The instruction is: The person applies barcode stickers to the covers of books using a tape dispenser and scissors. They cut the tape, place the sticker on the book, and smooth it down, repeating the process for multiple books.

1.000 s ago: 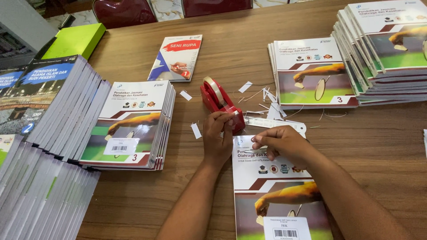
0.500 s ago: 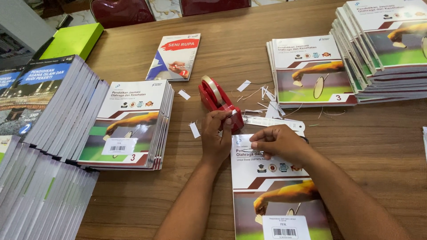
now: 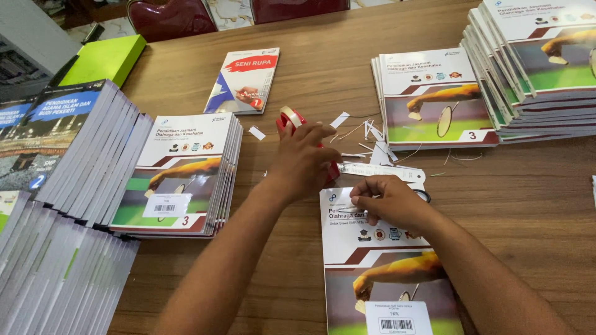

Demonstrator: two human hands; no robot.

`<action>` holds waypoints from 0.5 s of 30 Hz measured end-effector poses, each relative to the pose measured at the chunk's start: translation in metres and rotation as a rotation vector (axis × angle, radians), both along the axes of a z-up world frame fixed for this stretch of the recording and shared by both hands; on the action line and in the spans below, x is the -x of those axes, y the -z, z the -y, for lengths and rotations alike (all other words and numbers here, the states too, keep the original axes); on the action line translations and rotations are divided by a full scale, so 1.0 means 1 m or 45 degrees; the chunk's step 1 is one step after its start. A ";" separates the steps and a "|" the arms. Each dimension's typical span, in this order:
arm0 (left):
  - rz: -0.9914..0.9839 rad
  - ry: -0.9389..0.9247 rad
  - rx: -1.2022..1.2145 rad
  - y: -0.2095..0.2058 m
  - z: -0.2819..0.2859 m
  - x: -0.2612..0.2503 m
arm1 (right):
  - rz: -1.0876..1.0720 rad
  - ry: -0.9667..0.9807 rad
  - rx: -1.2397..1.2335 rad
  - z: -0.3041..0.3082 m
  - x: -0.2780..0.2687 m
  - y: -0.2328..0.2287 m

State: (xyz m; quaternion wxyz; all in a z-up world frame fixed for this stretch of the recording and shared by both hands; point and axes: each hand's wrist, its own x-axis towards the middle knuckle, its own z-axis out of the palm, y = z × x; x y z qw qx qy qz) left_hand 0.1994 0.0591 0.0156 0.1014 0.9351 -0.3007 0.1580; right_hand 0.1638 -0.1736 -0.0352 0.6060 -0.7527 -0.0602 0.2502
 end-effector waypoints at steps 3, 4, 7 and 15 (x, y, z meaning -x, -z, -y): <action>-0.148 -0.005 -0.266 -0.025 0.006 -0.006 | -0.002 -0.013 0.041 0.001 0.001 -0.004; -0.151 0.000 -0.265 -0.028 0.008 -0.009 | -0.005 -0.009 0.042 0.000 0.001 -0.004; -0.205 -0.021 -0.408 -0.032 0.011 -0.016 | -0.003 -0.011 0.037 -0.002 0.001 -0.006; -0.258 -0.046 -0.627 -0.048 0.018 -0.016 | -0.011 -0.018 0.096 -0.004 0.008 -0.025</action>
